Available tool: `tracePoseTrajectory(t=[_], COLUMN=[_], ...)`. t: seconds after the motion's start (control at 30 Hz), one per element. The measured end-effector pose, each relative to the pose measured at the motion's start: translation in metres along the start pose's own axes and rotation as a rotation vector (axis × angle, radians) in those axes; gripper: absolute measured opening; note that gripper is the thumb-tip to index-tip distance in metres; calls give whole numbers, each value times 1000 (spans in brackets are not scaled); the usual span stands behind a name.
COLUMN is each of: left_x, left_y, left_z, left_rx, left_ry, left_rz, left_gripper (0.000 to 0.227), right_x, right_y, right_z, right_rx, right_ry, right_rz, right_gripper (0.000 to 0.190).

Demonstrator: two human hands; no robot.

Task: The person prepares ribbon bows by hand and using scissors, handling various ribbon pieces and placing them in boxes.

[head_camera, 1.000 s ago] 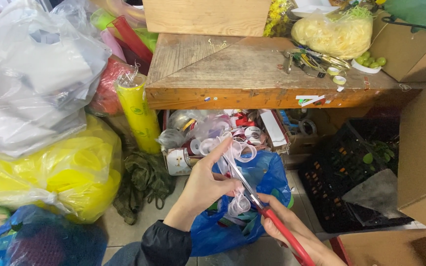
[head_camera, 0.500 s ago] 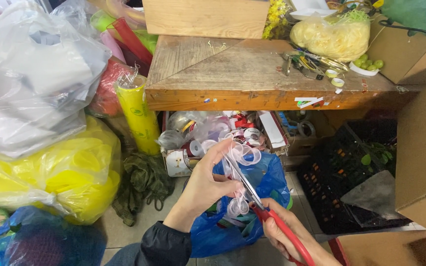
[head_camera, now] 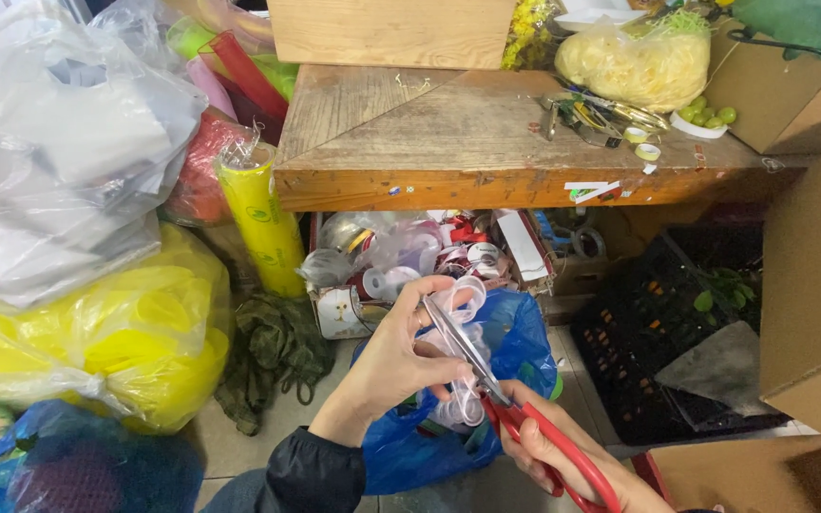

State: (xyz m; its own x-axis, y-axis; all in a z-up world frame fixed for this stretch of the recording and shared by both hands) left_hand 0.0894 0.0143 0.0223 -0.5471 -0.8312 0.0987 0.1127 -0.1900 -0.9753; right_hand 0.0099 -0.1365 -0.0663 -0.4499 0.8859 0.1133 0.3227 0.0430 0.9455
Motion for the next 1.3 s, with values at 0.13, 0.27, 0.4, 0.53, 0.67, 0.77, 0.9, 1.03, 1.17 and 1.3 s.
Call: tracePoseTrajectory(t=[0.13,0.27,0.4,0.53,0.67,0.77,0.9,1.03,1.17,1.3], left_x=[-1,-5,-1,3,3,1,7,7,8,2], left_y=[5,2,3,5,2,9,17,18,14,23], left_z=[2,0,0,1,0,0,0,2,1,3], left_rx=[34,15,-36,-45,-13,-66,-81,-28,-63,-44], left_ry=[8,0,14,29,58,31,74,70,78,74], left_rz=[-52,42,91,4,-54,-117,-113,-97,-76,-65], left_gripper=[78,82,77,74,70,75,77,74,67,74], right_x=[-8,-12,-13,-12,1,3,12,-5,-2,-13], right_y=[-11,-14,-17,-19,-3,3,16,-8,3,27], right_z=[-4,-1,-1,1,0,-2,-6,-1,-6,-10], right_rx=[126,184,152,65,-57,-64,-128,-69,-32,-199], right_ry=[-57,-46,-35,45,121,146,132,57,11,-122], right_rz=[-5,4,-3,102,104,196,60,95,142,181], right_gripper=[75,80,83,79,94,93,76,65,76,88])
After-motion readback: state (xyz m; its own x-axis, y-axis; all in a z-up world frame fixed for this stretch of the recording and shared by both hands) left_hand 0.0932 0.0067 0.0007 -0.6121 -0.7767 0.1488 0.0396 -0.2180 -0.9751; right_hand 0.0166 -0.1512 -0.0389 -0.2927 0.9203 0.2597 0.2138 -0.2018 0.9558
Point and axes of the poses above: each hand's wrist, its own z-axis towards the middle knuckle, its own x-axis out of the palm, y = z × x, the point moved 9 cm from there along z, towards the middle knuckle, and after that the axes turned 8 degrees about x, right-handed, at the moved point
